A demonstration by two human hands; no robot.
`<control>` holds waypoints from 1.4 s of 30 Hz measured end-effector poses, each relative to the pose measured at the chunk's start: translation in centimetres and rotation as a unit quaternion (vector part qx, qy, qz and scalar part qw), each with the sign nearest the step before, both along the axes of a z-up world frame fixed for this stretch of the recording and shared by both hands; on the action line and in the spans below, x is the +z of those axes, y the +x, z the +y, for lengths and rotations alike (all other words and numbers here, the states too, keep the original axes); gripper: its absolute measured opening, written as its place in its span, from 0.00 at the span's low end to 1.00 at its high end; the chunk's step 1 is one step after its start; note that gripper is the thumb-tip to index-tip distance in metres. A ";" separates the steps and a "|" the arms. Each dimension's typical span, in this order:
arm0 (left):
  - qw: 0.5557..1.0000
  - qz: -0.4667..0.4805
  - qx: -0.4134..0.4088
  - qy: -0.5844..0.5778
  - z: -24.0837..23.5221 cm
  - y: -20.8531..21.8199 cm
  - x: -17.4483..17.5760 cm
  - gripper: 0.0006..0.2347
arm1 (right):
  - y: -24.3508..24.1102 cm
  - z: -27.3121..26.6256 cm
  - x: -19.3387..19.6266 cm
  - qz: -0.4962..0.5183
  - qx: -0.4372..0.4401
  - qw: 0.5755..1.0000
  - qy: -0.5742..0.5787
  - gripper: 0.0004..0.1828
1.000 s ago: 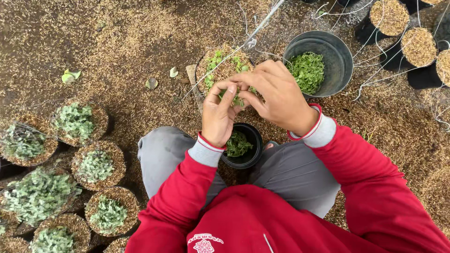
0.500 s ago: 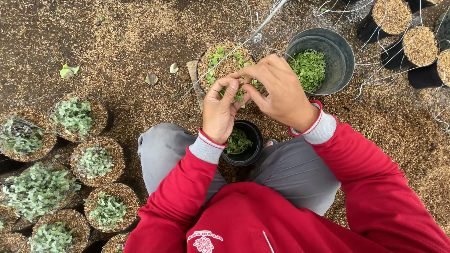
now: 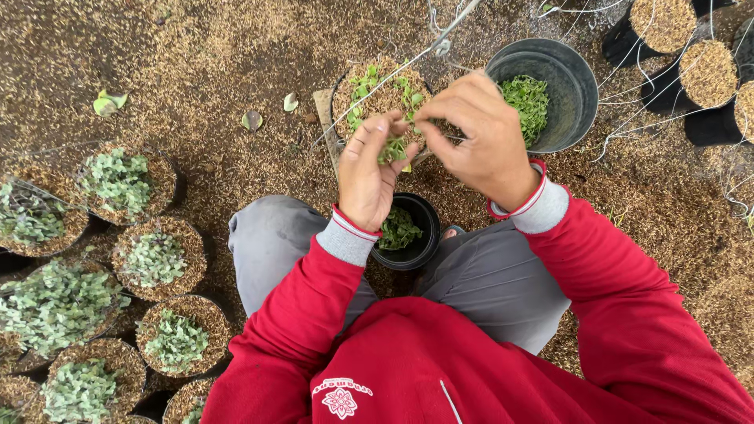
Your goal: The person sits on the ground and arranges small green plant cuttings into a circular pattern on a hanging planter filled with wood chips. They pick up cuttings from a bucket and place them one by one into the planter.
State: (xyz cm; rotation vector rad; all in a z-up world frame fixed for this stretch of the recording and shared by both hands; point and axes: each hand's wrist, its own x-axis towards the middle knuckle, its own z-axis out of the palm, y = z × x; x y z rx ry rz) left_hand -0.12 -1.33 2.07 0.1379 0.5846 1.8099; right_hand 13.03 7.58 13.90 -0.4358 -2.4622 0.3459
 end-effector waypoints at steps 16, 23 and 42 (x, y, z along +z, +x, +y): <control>0.996 -0.060 0.063 0.033 -0.3 -1.3 -0.1 0.13 | -0.1 1.4 -4.3 -0.263 -0.013 0.950 0.170 0.03; 0.994 -0.065 0.066 0.051 -0.3 -1.1 -0.6 0.14 | -0.6 1.7 -5.0 -0.290 -0.039 0.929 0.228 0.03; 0.995 -0.061 0.057 0.057 -0.4 -0.9 -0.2 0.15 | -0.7 2.0 -5.7 -0.302 -0.037 0.931 0.201 0.04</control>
